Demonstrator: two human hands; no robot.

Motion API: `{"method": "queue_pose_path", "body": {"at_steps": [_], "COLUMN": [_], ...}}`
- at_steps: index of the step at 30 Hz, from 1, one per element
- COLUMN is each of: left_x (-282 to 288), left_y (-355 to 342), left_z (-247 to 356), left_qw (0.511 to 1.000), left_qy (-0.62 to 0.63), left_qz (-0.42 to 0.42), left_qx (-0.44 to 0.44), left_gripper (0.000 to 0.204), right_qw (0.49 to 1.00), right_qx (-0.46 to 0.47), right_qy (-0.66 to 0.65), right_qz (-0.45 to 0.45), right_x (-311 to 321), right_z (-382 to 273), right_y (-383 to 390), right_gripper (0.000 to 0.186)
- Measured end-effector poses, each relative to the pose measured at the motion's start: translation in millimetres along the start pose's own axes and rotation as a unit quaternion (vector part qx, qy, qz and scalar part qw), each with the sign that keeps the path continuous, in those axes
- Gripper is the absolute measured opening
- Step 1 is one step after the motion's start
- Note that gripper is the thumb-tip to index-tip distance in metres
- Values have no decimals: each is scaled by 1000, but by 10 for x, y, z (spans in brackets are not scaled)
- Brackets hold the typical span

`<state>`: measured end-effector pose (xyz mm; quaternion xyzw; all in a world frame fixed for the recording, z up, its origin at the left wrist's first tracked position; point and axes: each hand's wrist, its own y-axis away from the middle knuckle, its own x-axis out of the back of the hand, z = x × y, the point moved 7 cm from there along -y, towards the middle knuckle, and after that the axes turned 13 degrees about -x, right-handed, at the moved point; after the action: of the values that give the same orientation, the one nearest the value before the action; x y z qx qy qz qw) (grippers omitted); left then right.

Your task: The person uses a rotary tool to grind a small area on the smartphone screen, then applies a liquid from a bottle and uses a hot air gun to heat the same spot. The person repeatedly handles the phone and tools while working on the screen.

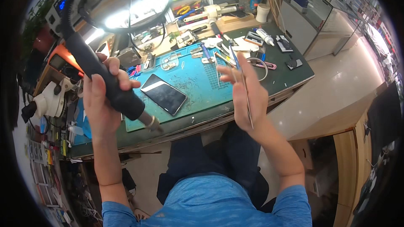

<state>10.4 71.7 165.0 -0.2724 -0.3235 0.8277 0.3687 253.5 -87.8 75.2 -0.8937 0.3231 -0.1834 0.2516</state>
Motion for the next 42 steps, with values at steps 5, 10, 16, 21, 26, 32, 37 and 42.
{"method": "queue_pose_path", "body": {"at_steps": [5,10,16,21,26,32,37,42], "left_x": [121,353,313,152,153,311,434,672], "left_y": [-65,-193,-73,36,67,88,96,-31], "left_z": [-403,-599,-725,-827,-864,-894,-857,-630], "left_qw": [989,967,957,968,976,976,966,969], "left_qy": [-101,-120,-212,-187,-156,-155,-185,-172], "left_qz": [103,179,162,150,138,140,161,158], "left_qx": [-42,-136,-116,-78,-65,-64,-81,-80], "left_gripper": [43,43,37,38,44,43,43,40], "right_qw": [994,989,983,978,985,981,935,800], "right_qx": [-84,-54,-53,-60,-49,-43,42,103], "right_qy": [-42,65,85,82,67,145,330,570], "right_qz": [-58,-124,-152,-184,-152,-122,-120,-156], "right_x": [-202,-501,-558,-640,-725,-666,-326,-224], "right_z": [327,400,504,384,494,476,516,632], "right_y": [338,329,279,138,87,122,-104,-506], "right_gripper": [51,55,47,37,39,45,48,40]}}
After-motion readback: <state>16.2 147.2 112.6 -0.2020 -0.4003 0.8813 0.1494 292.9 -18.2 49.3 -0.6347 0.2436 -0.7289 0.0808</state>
